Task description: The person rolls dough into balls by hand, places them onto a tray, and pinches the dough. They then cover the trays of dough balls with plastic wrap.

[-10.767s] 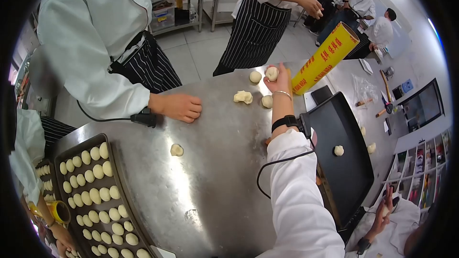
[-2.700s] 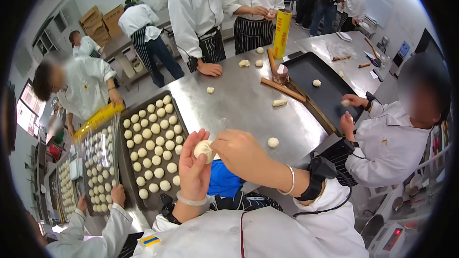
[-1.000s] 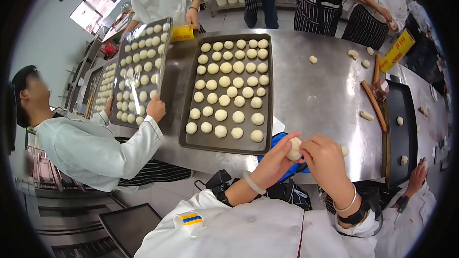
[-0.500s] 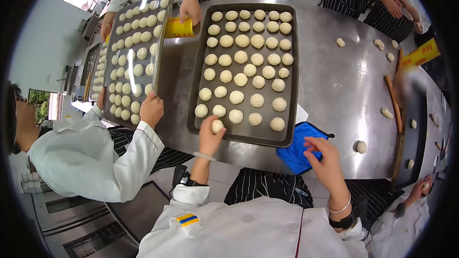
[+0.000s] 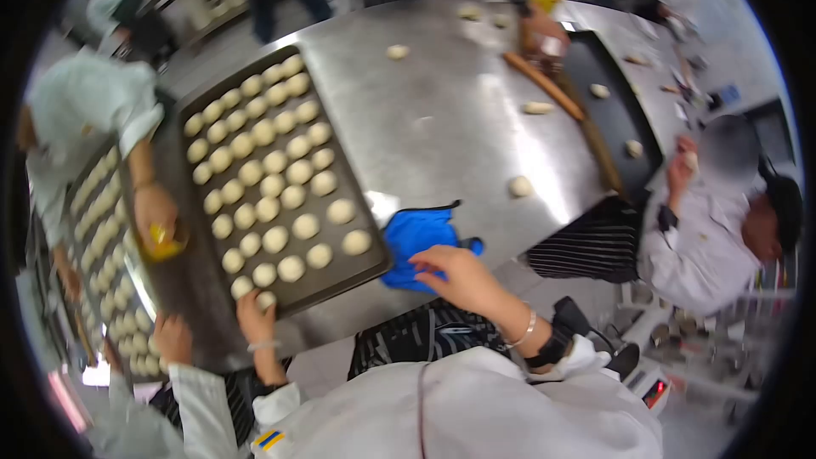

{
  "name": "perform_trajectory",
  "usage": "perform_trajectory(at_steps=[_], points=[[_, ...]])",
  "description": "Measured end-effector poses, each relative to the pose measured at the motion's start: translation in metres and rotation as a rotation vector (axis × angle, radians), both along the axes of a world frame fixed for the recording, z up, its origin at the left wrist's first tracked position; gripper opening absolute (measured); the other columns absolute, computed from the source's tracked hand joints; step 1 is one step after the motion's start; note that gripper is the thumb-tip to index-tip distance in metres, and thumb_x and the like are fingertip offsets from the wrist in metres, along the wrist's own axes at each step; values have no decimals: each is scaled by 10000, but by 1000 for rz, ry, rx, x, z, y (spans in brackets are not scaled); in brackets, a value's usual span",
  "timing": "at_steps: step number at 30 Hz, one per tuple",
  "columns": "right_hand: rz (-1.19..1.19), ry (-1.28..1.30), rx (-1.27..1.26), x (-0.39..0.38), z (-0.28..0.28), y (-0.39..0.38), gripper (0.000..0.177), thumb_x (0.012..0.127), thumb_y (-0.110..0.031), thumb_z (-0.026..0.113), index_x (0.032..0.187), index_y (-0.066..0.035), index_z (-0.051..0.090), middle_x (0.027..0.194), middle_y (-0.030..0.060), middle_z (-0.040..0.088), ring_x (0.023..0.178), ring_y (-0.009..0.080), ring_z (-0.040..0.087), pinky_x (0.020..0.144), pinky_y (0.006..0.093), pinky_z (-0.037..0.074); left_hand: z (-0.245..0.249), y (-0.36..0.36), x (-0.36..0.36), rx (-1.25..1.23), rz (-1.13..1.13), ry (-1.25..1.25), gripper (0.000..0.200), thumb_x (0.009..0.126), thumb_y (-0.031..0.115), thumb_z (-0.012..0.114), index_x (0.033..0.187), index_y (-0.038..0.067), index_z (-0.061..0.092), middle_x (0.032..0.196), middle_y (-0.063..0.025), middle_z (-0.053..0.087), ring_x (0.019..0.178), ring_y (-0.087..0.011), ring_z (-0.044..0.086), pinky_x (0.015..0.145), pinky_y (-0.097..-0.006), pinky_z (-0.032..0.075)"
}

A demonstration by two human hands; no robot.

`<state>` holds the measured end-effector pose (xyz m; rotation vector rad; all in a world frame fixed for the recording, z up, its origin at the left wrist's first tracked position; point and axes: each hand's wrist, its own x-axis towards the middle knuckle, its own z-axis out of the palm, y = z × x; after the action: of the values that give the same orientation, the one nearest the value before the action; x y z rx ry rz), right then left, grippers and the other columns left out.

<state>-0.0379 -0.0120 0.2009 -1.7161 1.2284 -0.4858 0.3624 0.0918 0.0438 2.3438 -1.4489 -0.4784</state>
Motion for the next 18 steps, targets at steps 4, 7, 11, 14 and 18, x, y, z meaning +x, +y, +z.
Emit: perform_trajectory(at_steps=[4,7,11,14,18], points=[[-121,5,9,-50,-14,8,249,797,-54,662,1037,3,631,920,138,667,805,246,656,708,328,515,2,-1,-11,27,30,-8,492,601,-24,766,1055,25,584,1118,-180,546,1040,-397,522,898,-448,431],[-382,342,11,-111,-48,-7,293,761,-66,696,1043,-11,638,957,138,657,817,280,637,733,366,507,16,-4,-21,54,42,-94,420,651,-1,741,1038,12,578,1099,-184,546,1023,-389,527,879,-451,428],[-603,556,-319,-190,-114,-51,398,717,-47,718,1103,-51,624,1202,166,557,1064,329,541,883,405,459,62,-8,-58,-28,105,-244,316,732,20,678,1031,0,579,1075,-183,552,1011,-386,530,866,-443,427],[-538,574,-216,-210,-143,-78,478,698,-36,729,1154,-45,586,1304,196,459,1181,358,440,958,422,409,89,-16,-104,-150,87,-252,232,791,19,605,1018,-16,575,1038,-176,562,976,-372,537,847,-428,429],[-446,218,124,-242,-161,-101,486,786,-89,705,1231,-36,519,1219,187,535,1060,311,553,872,351,485,101,-31,-169,-218,42,-18,176,809,-7,563,984,-25,575,995,-160,563,901,-332,559,778,-393,453]])
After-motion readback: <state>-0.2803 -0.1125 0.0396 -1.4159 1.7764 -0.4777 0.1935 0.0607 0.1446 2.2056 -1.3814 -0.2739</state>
